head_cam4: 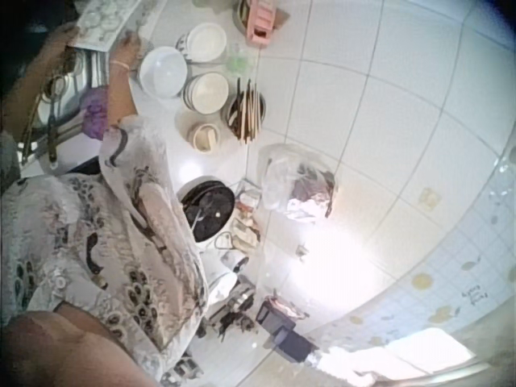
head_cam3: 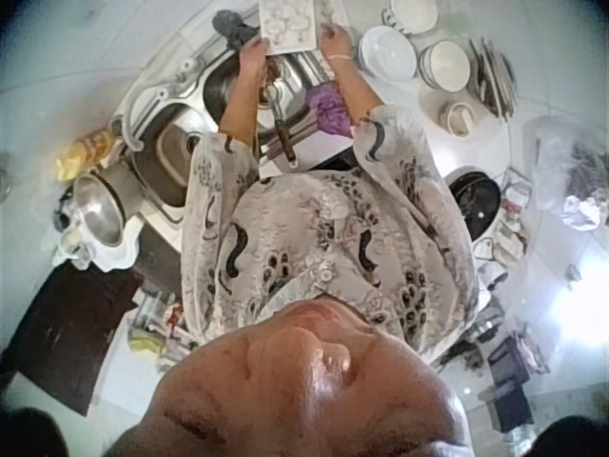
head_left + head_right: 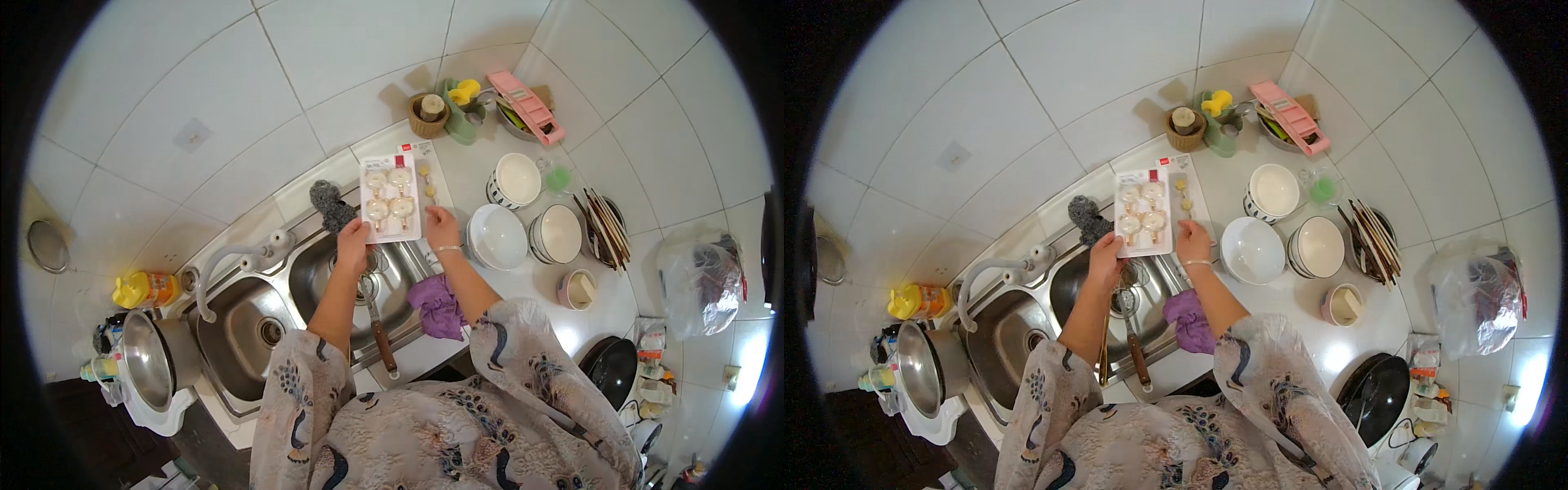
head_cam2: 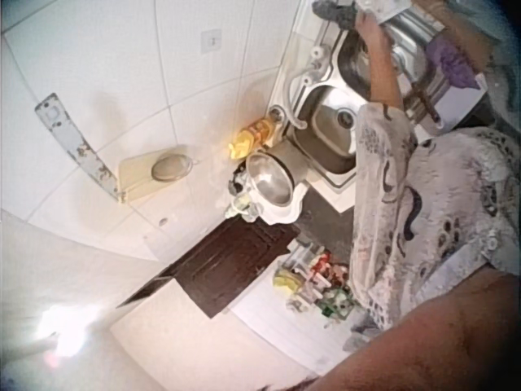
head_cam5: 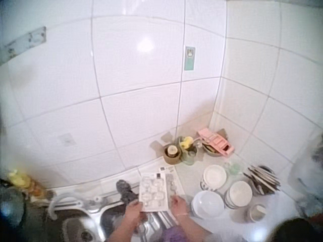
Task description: The person cleans a kitchen sink and countertop using a purple cloth and a scrubber. They wipe the sink basin, faucet, and surrounding counter areas, then organize bowls, chopsticks, and a grater. Finally, they scrub a frying pan with a spatula and scrubber.
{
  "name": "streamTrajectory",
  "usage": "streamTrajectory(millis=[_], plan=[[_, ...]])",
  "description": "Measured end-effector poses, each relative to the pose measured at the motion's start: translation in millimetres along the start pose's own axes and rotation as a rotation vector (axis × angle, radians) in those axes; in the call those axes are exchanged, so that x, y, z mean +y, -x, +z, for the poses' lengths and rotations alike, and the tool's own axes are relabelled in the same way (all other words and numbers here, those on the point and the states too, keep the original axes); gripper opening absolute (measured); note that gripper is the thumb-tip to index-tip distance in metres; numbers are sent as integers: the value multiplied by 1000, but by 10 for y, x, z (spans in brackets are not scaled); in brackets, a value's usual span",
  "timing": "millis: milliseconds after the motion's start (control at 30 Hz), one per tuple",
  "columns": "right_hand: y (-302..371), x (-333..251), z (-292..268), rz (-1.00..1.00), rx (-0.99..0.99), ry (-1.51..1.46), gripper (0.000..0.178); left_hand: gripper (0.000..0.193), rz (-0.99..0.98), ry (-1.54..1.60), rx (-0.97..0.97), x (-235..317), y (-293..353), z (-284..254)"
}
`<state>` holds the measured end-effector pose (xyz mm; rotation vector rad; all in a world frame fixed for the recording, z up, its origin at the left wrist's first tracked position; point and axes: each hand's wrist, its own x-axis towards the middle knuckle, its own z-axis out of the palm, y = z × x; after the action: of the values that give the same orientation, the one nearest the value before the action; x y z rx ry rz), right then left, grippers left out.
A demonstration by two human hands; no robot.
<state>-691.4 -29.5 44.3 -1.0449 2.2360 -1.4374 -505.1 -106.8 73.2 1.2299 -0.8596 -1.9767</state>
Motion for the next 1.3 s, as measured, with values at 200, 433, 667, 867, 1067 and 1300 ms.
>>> streamTrajectory(millis=[200, 433, 667, 867, 1067, 1300], plan=[[-341, -745, -23, 441, -285, 737, 79, 21, 137, 39, 175, 224, 643, -389], [-366, -495, 34, 387, -290, 727, 83, 19, 89, 79, 194, 49, 1192, -791], [-466, -202, 27, 332, -97, 562, 70, 21, 11, 11, 222, -52, 1478, -989], [-294, -175, -145, 198, 41, 377, 45, 23, 37, 21, 179, -143, 1739, -1278], [185, -813, -430, -3, 45, 288, 20, 19, 22, 92, 67, -263, 1828, -1468], [1619, -807, -515, 245, -515, -493, 23, 22, -49, 279, -130, -334, 1933, -1216]])
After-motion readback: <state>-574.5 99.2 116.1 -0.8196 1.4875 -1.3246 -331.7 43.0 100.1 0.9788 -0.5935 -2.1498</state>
